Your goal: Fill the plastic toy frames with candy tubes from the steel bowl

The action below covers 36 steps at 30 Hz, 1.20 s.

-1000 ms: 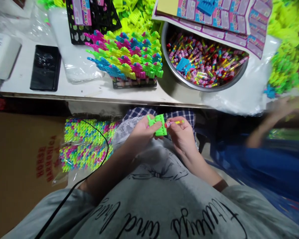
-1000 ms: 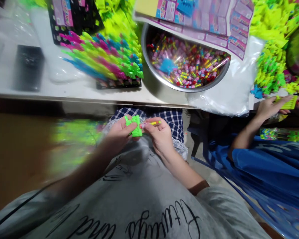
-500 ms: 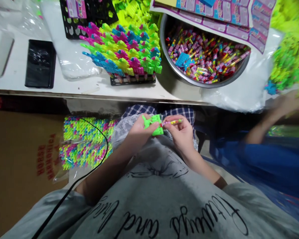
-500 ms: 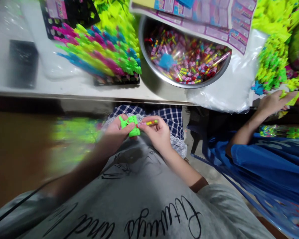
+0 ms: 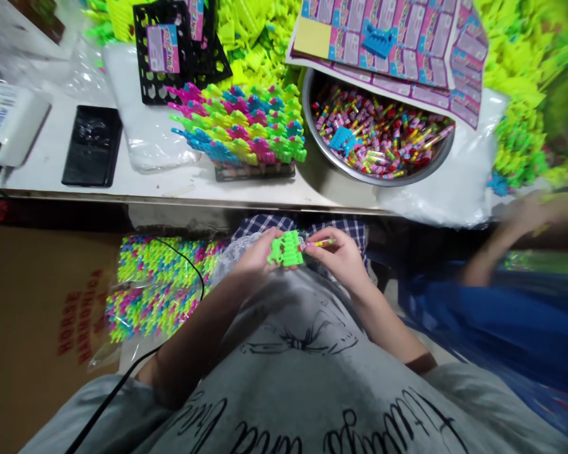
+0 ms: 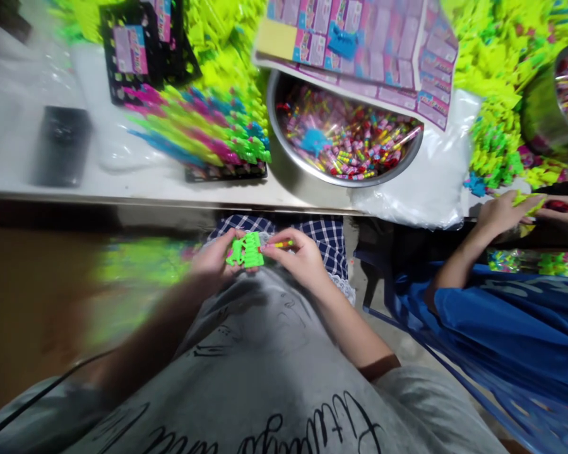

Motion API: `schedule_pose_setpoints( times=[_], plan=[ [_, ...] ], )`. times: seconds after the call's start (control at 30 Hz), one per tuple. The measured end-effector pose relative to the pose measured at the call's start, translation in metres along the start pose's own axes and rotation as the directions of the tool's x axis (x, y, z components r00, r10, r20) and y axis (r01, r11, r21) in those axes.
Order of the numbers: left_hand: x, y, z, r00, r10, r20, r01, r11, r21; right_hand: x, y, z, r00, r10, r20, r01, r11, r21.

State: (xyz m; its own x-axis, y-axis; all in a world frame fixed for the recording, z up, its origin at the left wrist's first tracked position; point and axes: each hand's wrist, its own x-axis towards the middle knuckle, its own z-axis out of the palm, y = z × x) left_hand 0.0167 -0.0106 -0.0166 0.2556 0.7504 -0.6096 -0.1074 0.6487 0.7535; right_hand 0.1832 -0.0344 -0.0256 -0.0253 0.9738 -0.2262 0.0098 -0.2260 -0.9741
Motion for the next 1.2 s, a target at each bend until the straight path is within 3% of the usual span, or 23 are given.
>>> schedule_pose_setpoints(
  times=[0.07, 0.13, 0.17, 0.23, 0.27, 0.3, 0.33, 0.37, 0.4, 0.47, 0.53, 0.73, 0.83, 0.93, 1.07, 1.2],
  plan=[
    [0.005, 0.002, -0.011, 0.992, -0.062, 0.11, 0.071, 0.994, -0.085, 0.005, 0.0, -0.004, 0.996, 0.028, 0.089, -0.024, 0.998, -0.051],
    [0.009, 0.006, -0.025, 0.981, -0.038, 0.193, 0.062, 0.991, -0.119, 0.01, 0.0, -0.007, 0.98, 0.058, 0.189, -0.046, 0.997, -0.068],
    [0.012, 0.008, -0.033, 0.983, 0.019, 0.182, -0.001, 0.995, -0.103, 0.013, 0.0, -0.008, 0.971, 0.082, 0.224, -0.07, 0.996, -0.059],
    [0.019, 0.012, -0.053, 0.966, 0.259, -0.006, -0.258, 0.965, 0.048, 0.017, 0.0, -0.007, 0.958, 0.14, 0.252, -0.151, 0.988, 0.024],
    [0.024, 0.012, -0.064, 0.897, 0.421, -0.134, -0.39, 0.897, 0.206, 0.019, 0.001, -0.005, 0.952, 0.17, 0.254, -0.201, 0.975, 0.099],
    [0.031, 0.012, -0.075, 0.782, 0.58, -0.229, -0.468, 0.788, 0.4, 0.02, 0.002, -0.003, 0.947, 0.199, 0.251, -0.25, 0.95, 0.189],
    [0.038, 0.01, -0.086, 0.657, 0.706, -0.263, -0.465, 0.655, 0.595, 0.021, 0.004, -0.001, 0.942, 0.224, 0.248, -0.292, 0.914, 0.282],
    [0.047, 0.007, -0.096, 0.57, 0.785, -0.243, -0.404, 0.525, 0.749, 0.021, 0.005, 0.002, 0.936, 0.246, 0.251, -0.327, 0.872, 0.364],
    [0.055, 0.003, -0.104, 0.54, 0.818, -0.195, -0.327, 0.418, 0.847, 0.021, 0.005, 0.004, 0.928, 0.262, 0.266, -0.357, 0.83, 0.429],
    [0.07, -0.007, -0.114, 0.564, 0.818, -0.11, -0.221, 0.278, 0.935, 0.02, 0.006, 0.009, 0.909, 0.272, 0.315, -0.403, 0.767, 0.499],
    [0.079, -0.017, -0.117, 0.582, 0.81, -0.067, -0.184, 0.212, 0.96, 0.019, 0.005, 0.012, 0.897, 0.263, 0.356, -0.421, 0.754, 0.504],
    [0.077, -0.026, -0.114, 0.53, 0.846, -0.054, -0.232, 0.206, 0.951, 0.021, -0.002, 0.023, 0.924, 0.205, 0.324, -0.315, 0.887, 0.337],
    [0.073, -0.025, -0.114, 0.531, 0.846, -0.046, -0.263, 0.216, 0.94, 0.027, -0.007, 0.03, 0.966, 0.115, 0.232, -0.157, 0.973, 0.169],
    [0.07, -0.027, -0.114, 0.547, 0.837, -0.024, -0.296, 0.22, 0.929, 0.035, -0.011, 0.039, 0.984, -0.121, 0.133, 0.135, 0.985, -0.105],
    [0.068, -0.029, -0.118, 0.561, 0.828, 0.009, -0.358, 0.233, 0.904, 0.046, -0.007, 0.058, 0.895, -0.425, 0.133, 0.445, 0.841, -0.309],
    [0.065, -0.031, -0.125, 0.581, 0.81, 0.084, -0.427, 0.215, 0.879, 0.058, 0.008, 0.084, 0.86, -0.509, -0.035, 0.471, 0.817, -0.333]
  ],
)
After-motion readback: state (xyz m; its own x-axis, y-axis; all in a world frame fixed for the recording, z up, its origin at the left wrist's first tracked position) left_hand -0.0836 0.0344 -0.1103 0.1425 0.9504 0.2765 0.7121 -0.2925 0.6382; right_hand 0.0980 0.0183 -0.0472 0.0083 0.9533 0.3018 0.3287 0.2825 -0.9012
